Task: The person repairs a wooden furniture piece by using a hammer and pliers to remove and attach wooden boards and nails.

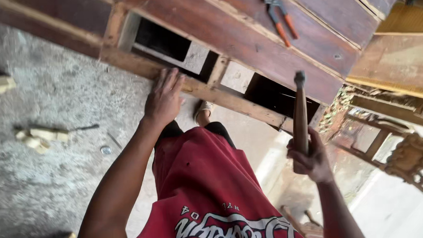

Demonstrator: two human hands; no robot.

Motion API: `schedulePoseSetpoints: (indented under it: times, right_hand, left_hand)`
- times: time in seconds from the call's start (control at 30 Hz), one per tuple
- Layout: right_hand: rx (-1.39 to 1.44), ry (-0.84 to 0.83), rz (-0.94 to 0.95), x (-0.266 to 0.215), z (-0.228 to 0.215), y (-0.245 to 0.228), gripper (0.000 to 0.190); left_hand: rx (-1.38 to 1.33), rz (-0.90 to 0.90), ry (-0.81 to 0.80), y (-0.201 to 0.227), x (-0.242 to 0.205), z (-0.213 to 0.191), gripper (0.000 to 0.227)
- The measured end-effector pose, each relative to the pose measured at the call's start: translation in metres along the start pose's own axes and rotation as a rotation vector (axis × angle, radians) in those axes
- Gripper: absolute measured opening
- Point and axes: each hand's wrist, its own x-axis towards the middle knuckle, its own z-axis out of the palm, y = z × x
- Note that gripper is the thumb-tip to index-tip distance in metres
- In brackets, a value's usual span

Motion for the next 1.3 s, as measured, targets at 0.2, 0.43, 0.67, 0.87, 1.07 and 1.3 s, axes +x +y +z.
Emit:
schedulePoseSetpoints:
  times: [0.2,0.43,0.67,0.87,1.07,1.3]
  right_hand:
    - [0.358,-0.251,0.128,0.007,-0.008,0.069,0.054]
    - [-0.121,-0.05,0.34,0.053,-0.014,0.089,0.069]
    - [-0.303,-0.225,-0.272,0.052,0.009,0.128,0.088]
    - [0.191,0.063,0.137,0.066,-0.018,0.108,0.08]
    - [-0.273,0.323,-0.185,0.184,-0.093,0.088,0.073]
    - [-0.846,0.364,-0.637,0.281,-0.085,0.024,0.068]
  left_hand:
    - [0.11,-0.043,0.058,0.008,-0.001,0.024,0.077]
    - [0.154,-0.06,0.043,0.014,-0.002,0.023,0.073]
    - [0.172,-0.088,-0.024,0.014,-0.008,0.017,0.063]
    - [0.095,-0.178,-0.063,0.014,-0.007,0.018,0.061]
    - [0.183,-0.268,-0.143,0.037,0.009,0.011,0.068]
    - [0.1,-0.266,-0.117,0.033,0.009,0.018,0.071]
